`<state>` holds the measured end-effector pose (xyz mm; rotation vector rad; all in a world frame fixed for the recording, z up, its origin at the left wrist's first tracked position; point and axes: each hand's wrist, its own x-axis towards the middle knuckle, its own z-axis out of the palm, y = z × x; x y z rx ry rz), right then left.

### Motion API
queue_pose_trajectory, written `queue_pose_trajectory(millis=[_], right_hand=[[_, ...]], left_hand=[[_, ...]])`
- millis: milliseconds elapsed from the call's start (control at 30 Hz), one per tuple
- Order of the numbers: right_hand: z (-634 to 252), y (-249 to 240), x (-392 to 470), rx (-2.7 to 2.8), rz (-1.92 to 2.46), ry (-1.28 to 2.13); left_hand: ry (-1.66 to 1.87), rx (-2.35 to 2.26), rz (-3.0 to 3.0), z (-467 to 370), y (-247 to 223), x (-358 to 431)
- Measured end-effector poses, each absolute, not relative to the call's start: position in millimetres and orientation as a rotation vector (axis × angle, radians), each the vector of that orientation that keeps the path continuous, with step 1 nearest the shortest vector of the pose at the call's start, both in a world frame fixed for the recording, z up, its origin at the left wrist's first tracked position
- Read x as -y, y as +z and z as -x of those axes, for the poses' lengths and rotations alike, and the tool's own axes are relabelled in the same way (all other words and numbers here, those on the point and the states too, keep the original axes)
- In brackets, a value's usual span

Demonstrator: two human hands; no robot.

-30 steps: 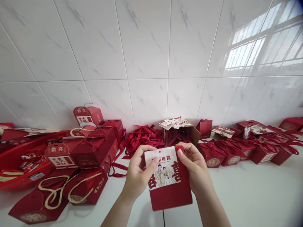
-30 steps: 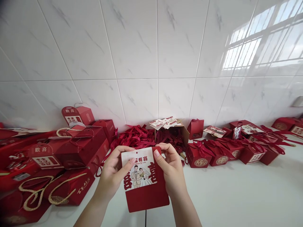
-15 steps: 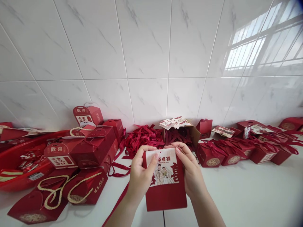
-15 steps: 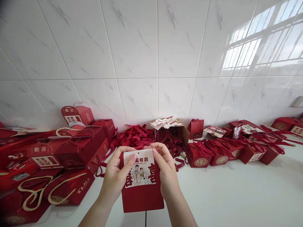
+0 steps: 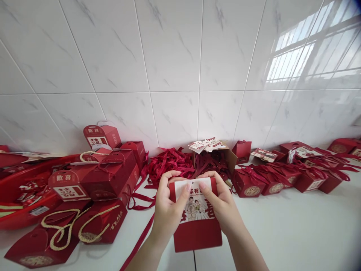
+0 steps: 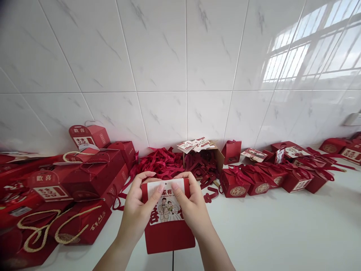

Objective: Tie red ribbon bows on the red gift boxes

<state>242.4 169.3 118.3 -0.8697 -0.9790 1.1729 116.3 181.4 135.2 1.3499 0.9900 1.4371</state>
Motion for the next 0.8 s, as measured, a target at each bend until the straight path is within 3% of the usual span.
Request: queue_pose_trajectory(millis=[533, 800], right_hand=[[-233, 104, -184, 0.795, 0.763, 1.236], [-225, 103, -187, 0.829, 0.707, 1.27]], left_hand=[[1.178, -0.963, -1.141, -103, 141, -202], [1.236, -1.032, -1.216, -99, 141, -209]])
